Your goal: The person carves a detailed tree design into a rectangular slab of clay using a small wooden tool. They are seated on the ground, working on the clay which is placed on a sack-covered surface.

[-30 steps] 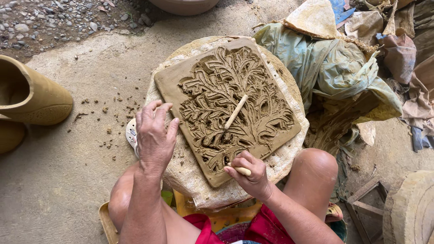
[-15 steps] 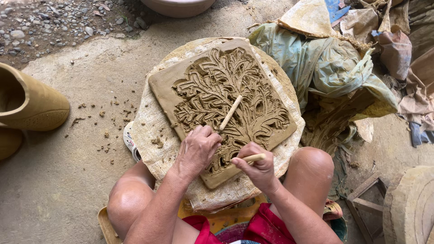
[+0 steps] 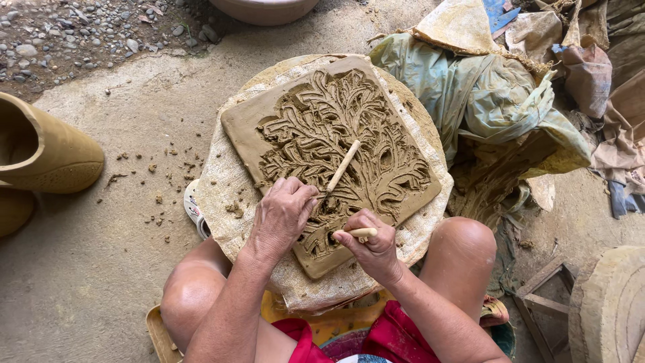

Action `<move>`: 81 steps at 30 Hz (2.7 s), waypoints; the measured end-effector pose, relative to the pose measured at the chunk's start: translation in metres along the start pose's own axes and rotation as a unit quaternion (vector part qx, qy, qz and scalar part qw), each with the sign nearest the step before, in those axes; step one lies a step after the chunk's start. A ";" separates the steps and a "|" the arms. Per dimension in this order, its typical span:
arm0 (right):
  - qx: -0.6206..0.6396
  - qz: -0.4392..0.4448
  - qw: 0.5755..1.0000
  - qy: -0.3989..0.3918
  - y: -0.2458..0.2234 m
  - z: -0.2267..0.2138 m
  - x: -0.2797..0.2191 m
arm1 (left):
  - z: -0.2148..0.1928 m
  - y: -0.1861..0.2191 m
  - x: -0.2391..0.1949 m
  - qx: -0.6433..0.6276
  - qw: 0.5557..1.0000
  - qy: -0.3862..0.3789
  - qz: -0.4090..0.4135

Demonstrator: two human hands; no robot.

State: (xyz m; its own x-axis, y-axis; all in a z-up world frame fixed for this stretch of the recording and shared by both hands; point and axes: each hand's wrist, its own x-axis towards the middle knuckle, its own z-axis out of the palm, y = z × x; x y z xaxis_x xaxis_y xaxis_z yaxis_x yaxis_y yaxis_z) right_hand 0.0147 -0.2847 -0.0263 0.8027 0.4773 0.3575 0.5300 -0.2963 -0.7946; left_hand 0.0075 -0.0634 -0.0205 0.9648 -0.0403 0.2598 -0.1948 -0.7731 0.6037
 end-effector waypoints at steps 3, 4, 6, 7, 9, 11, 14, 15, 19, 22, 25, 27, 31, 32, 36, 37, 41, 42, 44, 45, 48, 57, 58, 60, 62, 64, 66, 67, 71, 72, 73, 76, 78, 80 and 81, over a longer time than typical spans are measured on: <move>0.015 0.028 0.999 -0.022 0.007 0.001 -0.006 | -0.004 0.002 -0.001 -0.002 1.000 -0.002 -0.005; 0.024 0.039 0.999 -0.029 0.010 0.001 -0.006 | -0.005 0.003 0.000 -0.001 1.000 -0.004 -0.004; 0.196 0.117 0.973 -0.023 0.016 -0.001 -0.006 | -0.008 0.007 0.001 0.001 1.000 -0.010 -0.005; 0.281 0.156 0.947 -0.021 0.018 -0.004 -0.006 | -0.008 0.009 0.001 -0.028 0.999 -0.019 -0.005; 0.364 0.138 0.921 0.003 0.019 -0.011 -0.007 | -0.009 0.012 0.001 -0.086 0.995 -0.042 0.000; 0.412 0.103 0.905 0.016 0.018 -0.019 -0.004 | -0.007 0.015 0.002 -0.139 0.987 -0.075 0.041; 0.431 0.052 0.901 0.019 0.013 -0.028 -0.001 | 0.000 0.016 0.000 -0.201 0.970 -0.137 0.028; 0.437 0.052 0.898 0.022 0.011 -0.031 0.000 | 0.003 0.016 -0.001 -0.218 0.963 -0.160 0.012; 0.491 0.032 0.868 0.065 0.013 -0.042 0.007 | 0.003 0.004 -0.004 -0.169 0.973 -0.151 -0.037; 0.438 0.096 0.889 0.095 0.017 -0.041 0.006 | -0.016 -0.021 -0.005 -0.058 0.995 -0.043 -0.063; 0.191 0.221 0.956 -0.027 0.014 -0.024 -0.005 | -0.042 -0.045 -0.008 0.169 0.962 0.096 -0.190; 0.069 0.131 0.987 -0.055 0.011 -0.016 -0.010 | -0.051 -0.050 -0.012 0.114 0.963 0.142 -0.199; 0.030 0.071 0.994 -0.075 0.005 -0.012 -0.004 | -0.058 -0.042 -0.010 0.047 0.966 0.094 -0.237; 0.021 0.075 0.994 -0.074 0.003 -0.012 -0.003 | -0.058 -0.039 -0.010 0.039 0.970 0.093 -0.220; -0.002 0.080 0.994 -0.073 0.003 -0.010 -0.005 | -0.060 -0.031 -0.012 0.027 0.978 0.091 -0.184; -0.004 0.077 0.994 -0.071 0.005 -0.010 -0.006 | -0.061 -0.031 -0.012 0.028 0.979 0.091 -0.182; 0.061 0.160 0.983 -0.073 0.019 -0.008 -0.011 | -0.058 -0.033 -0.014 0.019 0.980 0.088 -0.180; 0.144 0.209 0.965 -0.058 0.023 -0.007 -0.011 | -0.056 -0.034 -0.014 0.024 0.981 0.089 -0.172; 0.298 0.246 0.922 -0.019 0.030 -0.009 -0.008 | -0.049 -0.035 -0.011 0.013 0.985 0.091 -0.149; 0.367 0.234 0.900 0.004 0.032 -0.014 -0.005 | -0.042 -0.032 -0.009 -0.003 0.987 0.093 -0.133; 0.478 0.190 0.856 0.051 0.031 -0.022 0.000 | -0.027 -0.021 -0.006 -0.055 0.994 0.056 -0.069; 0.455 0.057 0.887 0.058 0.016 -0.045 0.000 | 0.014 0.008 0.000 -0.161 0.981 -0.105 -0.012; 0.470 0.059 0.878 0.076 0.017 -0.046 -0.001 | 0.015 0.004 0.001 -0.146 0.985 -0.088 0.000; 0.390 0.109 0.911 0.082 0.018 -0.045 -0.002 | 0.011 -0.007 0.002 -0.039 0.999 -0.018 0.003; 0.264 0.145 0.953 0.041 0.015 -0.036 -0.003 | 0.006 -0.014 0.001 0.033 0.998 0.048 0.000; 0.087 0.160 0.982 -0.046 0.009 -0.021 -0.004 | -0.003 -0.020 0.000 0.071 0.992 0.107 -0.011; 0.027 0.051 0.997 -0.043 0.003 -0.013 -0.003 | -0.009 -0.023 -0.001 0.051 0.993 0.089 -0.051; -0.004 -0.004 0.999 -0.043 0.001 -0.010 -0.002 | -0.011 -0.024 -0.002 0.040 0.993 0.080 -0.071; 0.025 0.011 0.999 -0.038 -0.002 -0.008 0.007 | -0.011 -0.023 0.000 0.046 0.994 0.083 -0.055; 0.029 0.012 0.999 -0.037 -0.002 -0.007 0.008 | -0.011 -0.023 0.000 0.041 0.994 0.083 -0.058; 0.032 0.012 0.999 -0.037 -0.001 -0.006 0.009 | -0.012 -0.024 -0.001 0.036 0.994 0.084 -0.062; 0.005 0.046 0.998 -0.041 0.004 -0.002 0.008 | -0.013 -0.026 -0.003 0.028 0.994 0.087 -0.062; -0.007 0.046 0.998 -0.043 0.007 0.001 0.007 | -0.015 -0.026 -0.004 0.028 0.993 0.090 -0.066; -0.011 0.044 0.998 -0.042 0.010 0.003 0.006 | -0.018 -0.027 -0.004 0.027 0.993 0.091 -0.070; -0.010 0.041 0.998 -0.040 0.011 0.004 0.006 | -0.020 -0.026 -0.004 0.025 0.993 0.091 -0.072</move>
State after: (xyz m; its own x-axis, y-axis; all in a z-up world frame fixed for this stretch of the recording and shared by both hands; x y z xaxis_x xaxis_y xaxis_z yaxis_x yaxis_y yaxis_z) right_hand 0.0238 -0.2814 -0.0347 0.8195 0.5156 0.2501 0.4691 -0.3528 -0.8096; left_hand 0.0050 -0.0303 -0.0225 0.9333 0.1851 0.3077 -0.0427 -0.7936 0.6069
